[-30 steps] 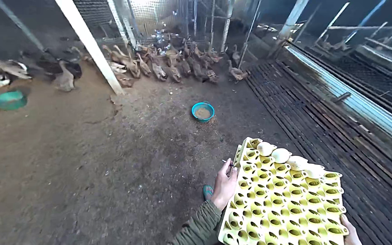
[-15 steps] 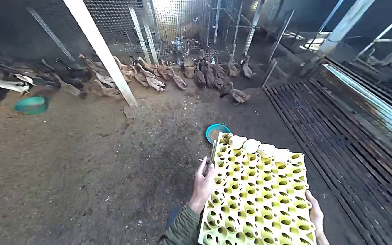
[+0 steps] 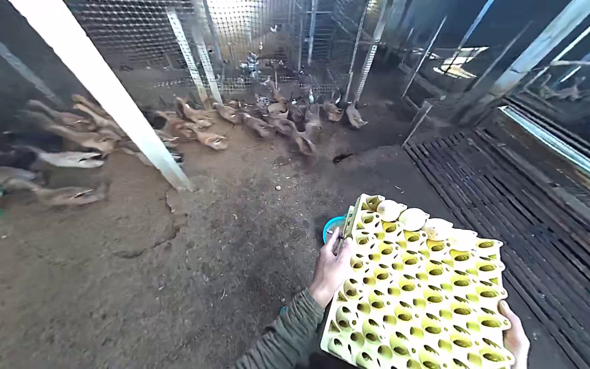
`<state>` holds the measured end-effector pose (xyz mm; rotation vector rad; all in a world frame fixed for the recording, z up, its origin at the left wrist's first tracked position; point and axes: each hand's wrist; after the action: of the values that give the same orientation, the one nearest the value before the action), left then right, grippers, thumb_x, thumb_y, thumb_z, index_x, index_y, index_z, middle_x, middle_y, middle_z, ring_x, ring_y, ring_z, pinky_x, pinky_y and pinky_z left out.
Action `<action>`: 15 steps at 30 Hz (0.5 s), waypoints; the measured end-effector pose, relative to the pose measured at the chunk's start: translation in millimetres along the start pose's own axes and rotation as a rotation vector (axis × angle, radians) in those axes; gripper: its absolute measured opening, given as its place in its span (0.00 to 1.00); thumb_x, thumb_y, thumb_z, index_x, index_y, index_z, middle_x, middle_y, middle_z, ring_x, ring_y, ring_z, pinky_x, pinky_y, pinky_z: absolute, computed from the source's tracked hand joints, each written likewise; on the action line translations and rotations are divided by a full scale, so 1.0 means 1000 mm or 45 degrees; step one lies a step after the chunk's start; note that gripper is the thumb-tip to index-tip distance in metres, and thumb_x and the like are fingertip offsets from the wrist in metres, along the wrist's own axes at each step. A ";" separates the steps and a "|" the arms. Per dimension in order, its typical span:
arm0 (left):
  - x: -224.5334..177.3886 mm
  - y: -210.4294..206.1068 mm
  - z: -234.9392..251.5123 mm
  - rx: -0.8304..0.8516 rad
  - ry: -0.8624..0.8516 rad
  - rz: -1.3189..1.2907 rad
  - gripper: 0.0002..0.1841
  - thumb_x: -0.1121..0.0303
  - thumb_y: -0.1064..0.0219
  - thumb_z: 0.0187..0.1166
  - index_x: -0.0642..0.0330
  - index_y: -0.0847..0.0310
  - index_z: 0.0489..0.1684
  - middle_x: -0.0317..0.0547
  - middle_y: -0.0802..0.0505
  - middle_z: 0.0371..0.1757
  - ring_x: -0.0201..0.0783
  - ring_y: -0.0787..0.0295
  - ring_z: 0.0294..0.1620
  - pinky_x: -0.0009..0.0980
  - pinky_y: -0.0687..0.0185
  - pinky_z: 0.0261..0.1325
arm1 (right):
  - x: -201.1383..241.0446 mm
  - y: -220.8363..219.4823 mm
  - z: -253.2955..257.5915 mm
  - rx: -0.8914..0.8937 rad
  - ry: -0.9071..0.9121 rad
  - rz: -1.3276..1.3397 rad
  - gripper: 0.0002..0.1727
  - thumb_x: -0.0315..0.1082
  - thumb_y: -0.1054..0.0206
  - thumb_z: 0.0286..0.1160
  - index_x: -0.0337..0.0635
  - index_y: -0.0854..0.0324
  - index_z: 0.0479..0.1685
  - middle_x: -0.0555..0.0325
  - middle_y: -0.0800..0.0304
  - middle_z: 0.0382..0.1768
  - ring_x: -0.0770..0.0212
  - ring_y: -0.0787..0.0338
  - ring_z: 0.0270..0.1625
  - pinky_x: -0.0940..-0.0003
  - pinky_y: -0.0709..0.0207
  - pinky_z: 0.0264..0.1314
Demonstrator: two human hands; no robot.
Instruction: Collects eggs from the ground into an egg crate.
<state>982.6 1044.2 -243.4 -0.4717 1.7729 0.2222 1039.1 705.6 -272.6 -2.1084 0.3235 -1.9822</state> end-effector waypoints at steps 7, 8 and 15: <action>-0.046 0.053 0.143 0.081 0.001 0.019 0.30 0.60 0.45 0.91 0.65 0.41 0.89 0.58 0.25 0.84 0.43 0.26 0.83 0.40 0.31 0.84 | -0.028 -0.103 0.090 -0.124 0.029 -0.090 0.21 0.47 0.57 0.93 0.62 0.14 0.52 0.82 0.04 0.40 0.85 0.08 0.44 0.82 0.12 0.50; -0.049 0.061 0.165 0.064 -0.007 0.015 0.30 0.61 0.45 0.90 0.66 0.40 0.89 0.59 0.24 0.83 0.43 0.25 0.81 0.39 0.30 0.83 | -0.035 -0.120 0.109 -0.143 0.008 -0.086 0.21 0.48 0.57 0.93 0.61 0.14 0.53 0.80 0.04 0.40 0.84 0.07 0.44 0.81 0.12 0.49; -0.074 0.142 0.329 -0.303 -0.027 -0.020 0.28 0.67 0.46 0.90 0.70 0.40 0.88 0.62 0.24 0.82 0.41 0.23 0.79 0.35 0.29 0.81 | -0.090 -0.285 0.306 0.130 -0.241 -0.026 0.23 0.49 0.60 0.92 0.58 0.16 0.55 0.74 0.02 0.42 0.78 0.05 0.43 0.76 0.09 0.47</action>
<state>1226.7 1315.1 -270.1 -0.6509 1.7295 0.4289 1340.3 1009.1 -286.7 -2.2191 0.1642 -1.7518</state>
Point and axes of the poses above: each hand's wrist, its own z-axis towards the middle knuckle, its own y-axis out of the back of the hand, x = y × z
